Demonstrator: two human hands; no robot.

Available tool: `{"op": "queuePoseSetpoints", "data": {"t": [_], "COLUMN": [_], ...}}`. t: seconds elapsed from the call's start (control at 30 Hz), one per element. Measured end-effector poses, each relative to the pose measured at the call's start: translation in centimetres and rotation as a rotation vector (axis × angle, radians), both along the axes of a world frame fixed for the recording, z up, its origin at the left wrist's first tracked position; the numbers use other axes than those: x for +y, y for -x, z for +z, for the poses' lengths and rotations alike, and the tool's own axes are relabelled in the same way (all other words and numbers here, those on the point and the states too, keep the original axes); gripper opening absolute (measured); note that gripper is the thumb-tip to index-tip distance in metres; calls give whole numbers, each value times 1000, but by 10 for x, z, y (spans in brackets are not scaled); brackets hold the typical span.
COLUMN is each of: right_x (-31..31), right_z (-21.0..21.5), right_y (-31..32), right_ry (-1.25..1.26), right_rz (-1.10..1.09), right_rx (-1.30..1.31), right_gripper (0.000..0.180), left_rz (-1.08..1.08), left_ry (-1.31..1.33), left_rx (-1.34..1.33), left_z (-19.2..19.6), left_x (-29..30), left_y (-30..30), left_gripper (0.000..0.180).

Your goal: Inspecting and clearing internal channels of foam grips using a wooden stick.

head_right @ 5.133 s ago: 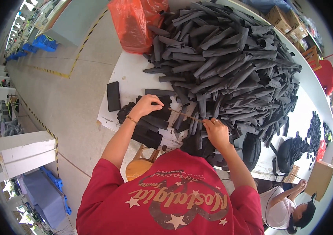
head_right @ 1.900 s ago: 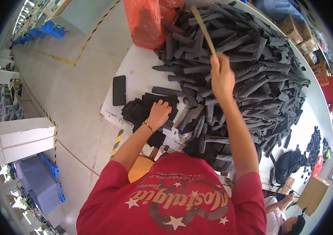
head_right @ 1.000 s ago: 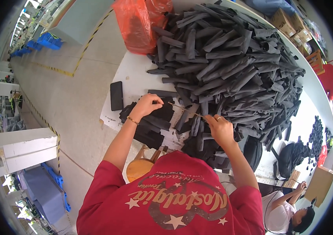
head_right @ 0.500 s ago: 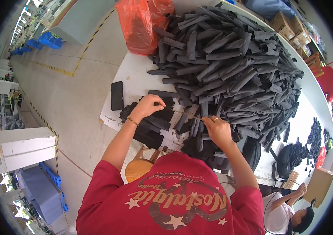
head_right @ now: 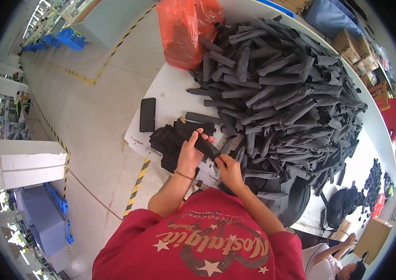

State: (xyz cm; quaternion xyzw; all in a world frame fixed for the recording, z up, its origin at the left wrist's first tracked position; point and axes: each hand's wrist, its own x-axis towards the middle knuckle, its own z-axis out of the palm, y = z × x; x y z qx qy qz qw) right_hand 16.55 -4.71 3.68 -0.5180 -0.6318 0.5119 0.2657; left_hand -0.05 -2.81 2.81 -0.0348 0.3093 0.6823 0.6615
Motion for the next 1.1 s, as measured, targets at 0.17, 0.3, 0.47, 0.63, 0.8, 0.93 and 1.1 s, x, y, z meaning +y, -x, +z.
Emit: {"op": "queuePoseSetpoints", "data": {"t": [0.17, 0.3, 0.47, 0.63, 0.8, 0.93, 1.1], "right_x": [-16, -36, -54, -90, -56, -44, -51], "right_z": [8, 23, 32, 68, 82, 79, 72], "right_y": [12, 1, -34, -84, -79, -82, -87], "right_ry": [-194, -54, -94, -68, 37, -39, -18], "right_rz": [-98, -14, 36, 132, -27, -53, -19], "right_rx": [-84, -133, -203, -321, -276, -227, -257], "right_gripper": [12, 12, 12, 11, 12, 13, 13], "left_rz": [235, 318, 325, 404, 238, -91, -503], "left_ry": [144, 262, 395, 147, 190, 462, -185], "left_rx": [91, 215, 316, 301, 494, 163, -280], "left_z": [13, 8, -11, 3, 16, 30, 18], "left_x": [15, 21, 31, 58, 52, 29, 54], "left_y": [-5, 3, 4, 74, 44, -2, -8], "left_gripper": [21, 24, 29, 40, 50, 75, 49]}}
